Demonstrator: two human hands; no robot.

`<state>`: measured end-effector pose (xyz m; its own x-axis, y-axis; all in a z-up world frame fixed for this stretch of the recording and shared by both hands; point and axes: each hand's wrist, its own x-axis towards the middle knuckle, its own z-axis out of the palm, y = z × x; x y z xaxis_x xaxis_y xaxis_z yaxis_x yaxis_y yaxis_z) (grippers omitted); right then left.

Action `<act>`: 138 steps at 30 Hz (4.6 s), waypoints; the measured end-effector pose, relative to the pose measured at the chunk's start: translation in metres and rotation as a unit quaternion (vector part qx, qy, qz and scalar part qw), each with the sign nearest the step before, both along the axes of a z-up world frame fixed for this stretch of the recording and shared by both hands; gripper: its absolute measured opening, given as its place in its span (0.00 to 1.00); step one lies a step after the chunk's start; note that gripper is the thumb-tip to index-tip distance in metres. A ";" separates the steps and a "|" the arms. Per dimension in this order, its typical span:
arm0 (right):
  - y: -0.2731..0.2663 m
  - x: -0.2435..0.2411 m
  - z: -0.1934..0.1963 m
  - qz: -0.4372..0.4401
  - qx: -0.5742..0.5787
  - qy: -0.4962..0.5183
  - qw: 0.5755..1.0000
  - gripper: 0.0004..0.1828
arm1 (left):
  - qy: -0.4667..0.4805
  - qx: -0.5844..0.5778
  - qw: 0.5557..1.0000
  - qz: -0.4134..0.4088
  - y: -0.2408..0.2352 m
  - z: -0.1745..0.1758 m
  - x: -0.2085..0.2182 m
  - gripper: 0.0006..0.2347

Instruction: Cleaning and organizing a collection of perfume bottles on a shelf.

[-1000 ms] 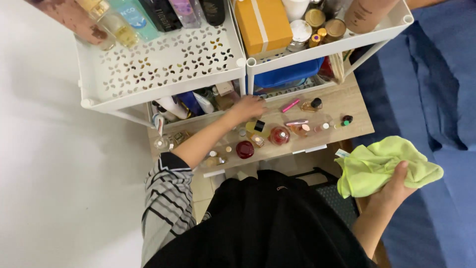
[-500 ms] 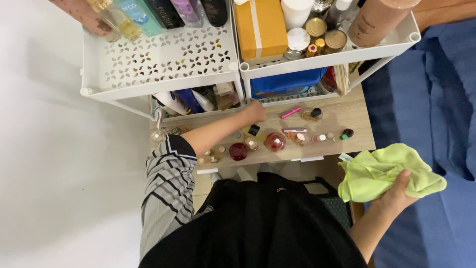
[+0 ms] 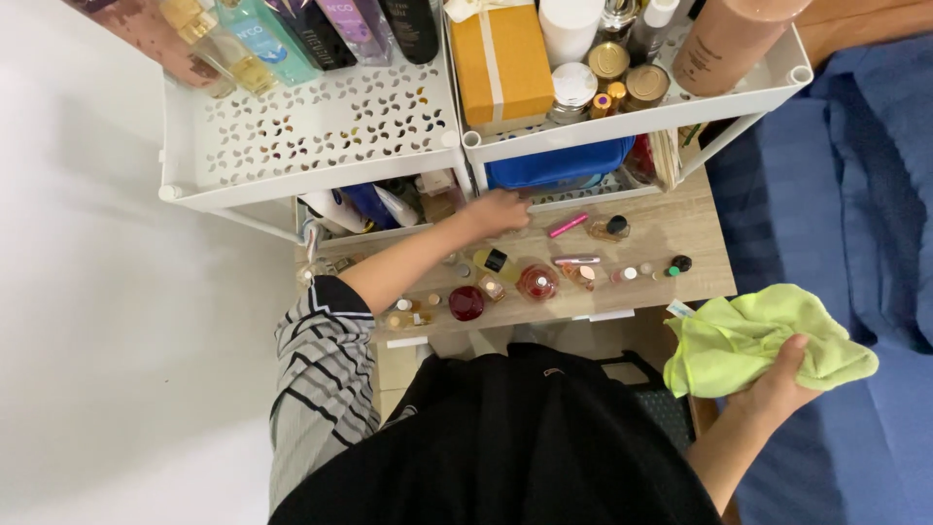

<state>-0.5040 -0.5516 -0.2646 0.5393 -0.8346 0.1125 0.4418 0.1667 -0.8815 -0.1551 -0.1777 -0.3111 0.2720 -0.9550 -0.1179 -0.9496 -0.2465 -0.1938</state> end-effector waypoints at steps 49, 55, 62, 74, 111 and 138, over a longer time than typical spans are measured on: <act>0.215 0.085 0.100 0.266 -0.407 -0.081 0.870 0.21 | 0.489 -0.756 0.354 0.253 -0.019 0.177 -0.269 0.29; 0.219 0.087 0.126 0.265 -0.521 -0.007 0.811 0.17 | 0.472 -0.810 0.285 0.202 -0.016 0.170 -0.267 0.26; 0.211 0.083 0.091 0.338 -0.319 -0.011 0.886 0.15 | 0.472 -0.859 0.119 0.155 0.015 0.133 -0.245 0.25; 0.242 0.089 0.129 0.387 -0.591 -0.144 0.693 0.29 | 0.468 -0.826 0.202 0.240 0.021 0.156 -0.246 0.28; 0.446 0.124 0.154 0.208 -0.499 -0.086 0.837 0.23 | 0.419 -0.785 0.371 0.265 0.203 0.222 -0.211 0.29; 0.441 0.061 0.114 0.066 -0.321 0.167 0.930 0.15 | 0.037 -0.521 0.765 0.376 0.356 0.266 0.042 0.31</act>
